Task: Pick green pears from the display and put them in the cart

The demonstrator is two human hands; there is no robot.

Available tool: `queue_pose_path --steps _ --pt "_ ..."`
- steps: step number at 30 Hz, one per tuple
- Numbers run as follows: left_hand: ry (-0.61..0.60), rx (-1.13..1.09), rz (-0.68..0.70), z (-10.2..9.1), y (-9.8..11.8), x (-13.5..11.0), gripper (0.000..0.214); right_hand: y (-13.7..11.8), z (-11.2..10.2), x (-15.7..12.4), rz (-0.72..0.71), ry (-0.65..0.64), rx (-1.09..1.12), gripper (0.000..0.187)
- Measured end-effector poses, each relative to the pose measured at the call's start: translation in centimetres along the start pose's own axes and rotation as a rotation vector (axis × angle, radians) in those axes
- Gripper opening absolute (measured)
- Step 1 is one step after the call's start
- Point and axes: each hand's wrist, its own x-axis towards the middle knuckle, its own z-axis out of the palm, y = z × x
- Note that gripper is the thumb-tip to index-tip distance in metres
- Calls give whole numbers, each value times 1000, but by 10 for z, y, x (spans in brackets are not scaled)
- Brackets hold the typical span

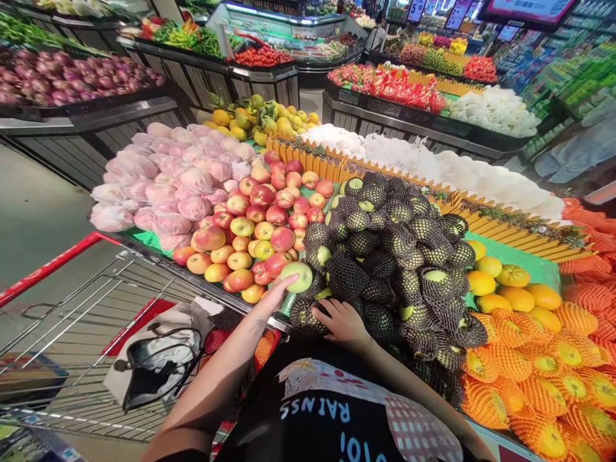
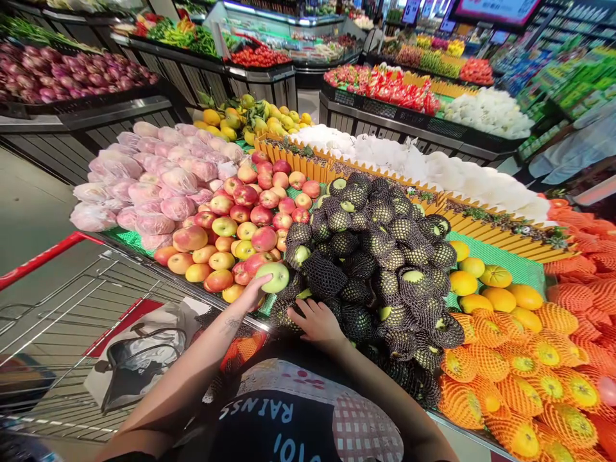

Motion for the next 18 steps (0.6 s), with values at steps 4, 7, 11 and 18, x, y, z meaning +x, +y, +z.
queue_pose_path --steps 4,7,11,18 --pt "131 139 59 3 -3 -16 52 -2 -2 0 15 -6 -12 85" --pt "115 161 74 3 -1 -19 52 -6 -8 5 44 -22 -7 87" --pt "78 192 105 -1 4 -13 57 -9 -24 19 119 -60 27 87" --pt "87 334 186 -1 2 -14 63 -1 -46 27 171 -27 106 101"
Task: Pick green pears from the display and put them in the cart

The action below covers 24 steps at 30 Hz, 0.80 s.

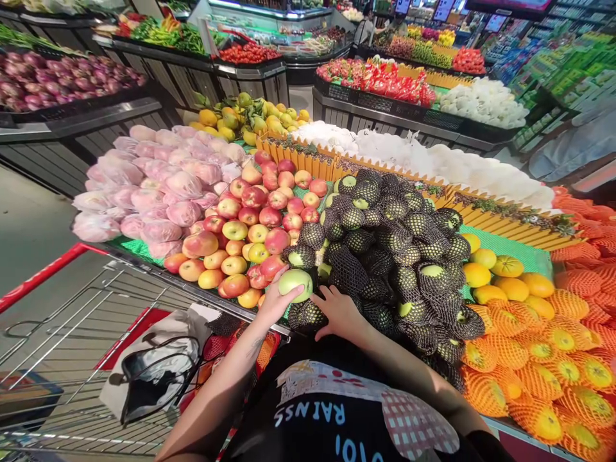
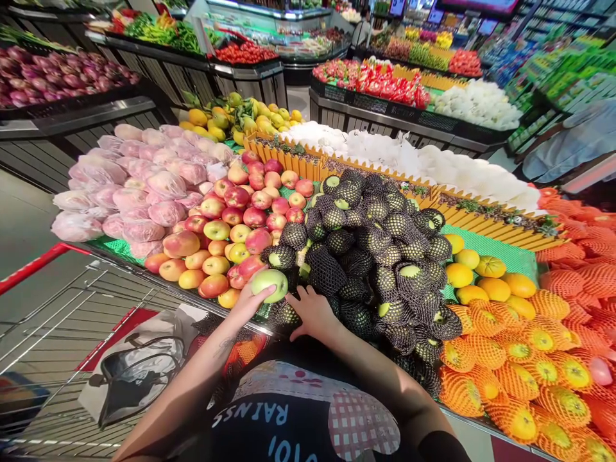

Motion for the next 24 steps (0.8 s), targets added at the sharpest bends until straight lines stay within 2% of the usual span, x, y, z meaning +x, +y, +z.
queue_pose_path --steps 2,4,7,9,11,16,19,21,22,24 --pt "-9 88 48 -3 -2 -5 57 3 -3 -6 1 89 60 99" --pt "-41 138 78 -7 -5 -9 52 8 -6 -11 91 236 119 84" --pt "-63 130 112 -14 -7 -11 52 20 -9 -14 442 428 156 57" --pt "-41 90 141 -16 -6 -10 58 32 -14 -14 625 435 144 40" --pt "-11 51 164 -18 -2 -9 65 46 -21 -19 683 406 131 28" --pt "14 -54 196 -23 5 -10 69 80 -46 -57 871 543 127 32" --pt "48 -136 145 -23 -2 -9 62 95 -53 -83 952 425 163 30" --pt "118 -185 72 -17 -8 -7 63 99 -53 -95 986 408 247 41" --pt "156 -218 32 -13 -10 -6 65 99 -51 -99 1001 458 305 48" --pt "161 -305 -36 -2 -8 -6 73 95 -47 -103 1012 648 430 51"
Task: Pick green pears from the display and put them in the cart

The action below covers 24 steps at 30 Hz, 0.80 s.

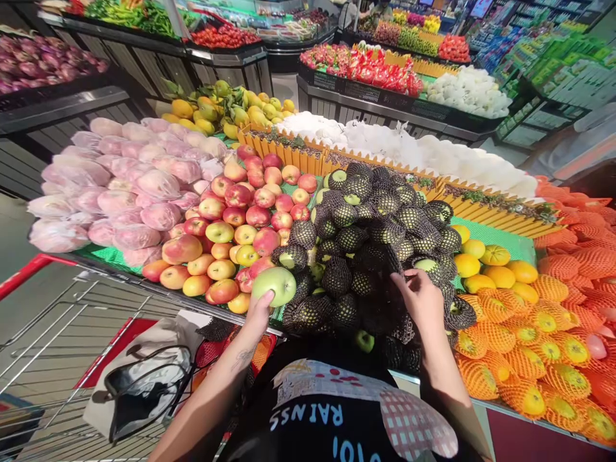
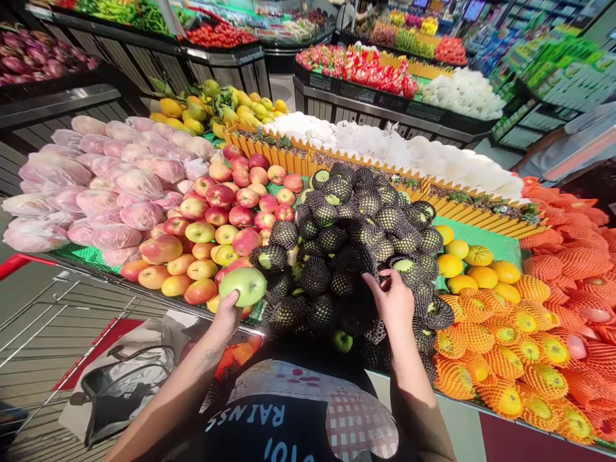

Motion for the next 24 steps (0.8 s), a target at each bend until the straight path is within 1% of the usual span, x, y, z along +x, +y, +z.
queue_pose_path --steps 1,3,4,5,7,9,11,12,14,15,16,18,20,21,22,23,24 --pt "-39 -45 -31 7 1 -2 76 0 1 -4 5 72 117 49" --pt "-174 -136 -88 21 7 -8 82 -2 3 -13 -10 201 375 44" --pt "-249 -176 -115 28 11 -12 84 -5 5 -17 -18 239 499 44" --pt "-316 -213 -144 35 15 -16 85 -9 6 -21 -18 251 617 44" --pt "-423 -269 -211 49 20 -24 92 -18 11 -28 11 198 840 45" --pt "-511 -285 -262 63 21 -31 100 -29 17 -35 49 79 1010 49" --pt "-591 -281 -281 78 18 -35 103 -40 26 -42 59 -34 1127 51" --pt "-635 -280 -282 85 16 -37 103 -45 31 -45 52 -71 1163 51" --pt "-703 -294 -285 97 10 -41 102 -50 41 -49 17 -103 1186 50" --pt "-713 -299 -296 102 6 -42 101 -51 46 -51 -16 -95 1168 49" --pt "-696 -299 -312 105 3 -44 99 -51 49 -51 -57 -74 1129 49" --pt "-606 -265 -371 108 -1 -48 95 -47 52 -51 -134 -2 1033 50" --pt "-526 -193 -462 107 -2 -50 95 -41 50 -47 -187 60 955 50" --pt "-509 -167 -506 106 0 -51 97 -37 47 -45 -203 54 921 51" --pt "-503 -159 -540 105 2 -51 98 -34 43 -42 -214 9 885 51" --pt "-502 -170 -557 105 5 -51 99 -30 38 -40 -220 -79 835 52" --pt "-503 -198 -555 104 9 -50 99 -27 34 -37 -209 -212 774 54"
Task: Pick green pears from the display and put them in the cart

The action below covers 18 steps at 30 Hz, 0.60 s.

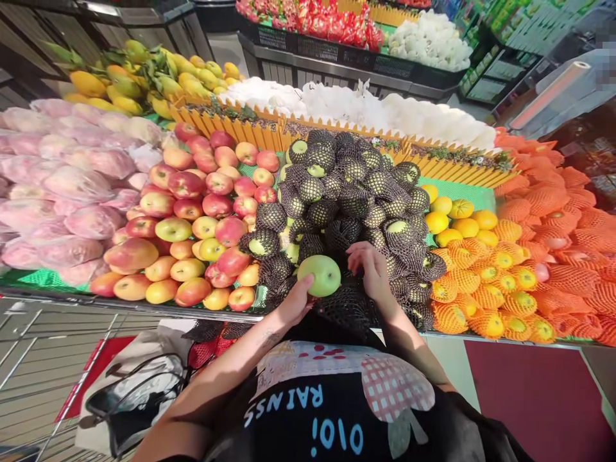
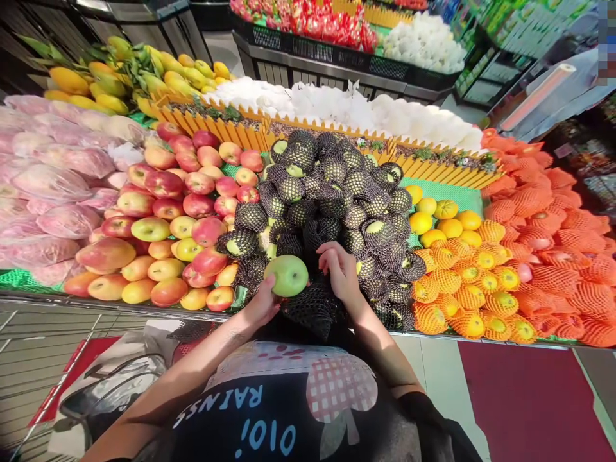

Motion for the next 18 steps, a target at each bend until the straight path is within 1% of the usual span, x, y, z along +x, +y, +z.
queue_pose_path --steps 1,2,3,4,5,6,7,9,11,13,14,15,18 --pt "-9 -29 20 0 4 -1 98 0 -6 1 101 -153 -36 55" --pt "-19 -57 40 -1 7 -1 96 -1 -11 1 222 -334 -56 56" --pt "-31 -82 48 -2 10 -1 95 -1 -16 1 334 -521 -59 55" --pt "-46 -108 43 -3 12 -1 93 -1 -19 0 418 -680 -34 54" --pt "-65 -138 29 -5 13 0 90 -1 -22 -1 460 -775 31 51" --pt "-88 -172 8 -7 13 1 88 -1 -23 -3 460 -797 125 46" --pt "-116 -205 -21 -9 12 2 87 -1 -22 -6 428 -758 220 42" --pt "-156 -261 -84 -10 9 3 86 -2 -18 -10 362 -557 404 43" --pt "-156 -285 -130 -8 4 3 85 -2 -10 -14 376 -384 560 46" --pt "-139 -277 -132 -4 0 1 84 -2 -1 -16 423 -273 648 44" --pt "-138 -263 -119 -2 -1 0 81 -2 2 -16 422 -224 634 41" --pt "-148 -245 -106 0 -2 -1 78 -1 6 -16 392 -185 573 39" --pt "-181 -198 -92 2 -4 -2 71 4 12 -14 225 -68 345 33"
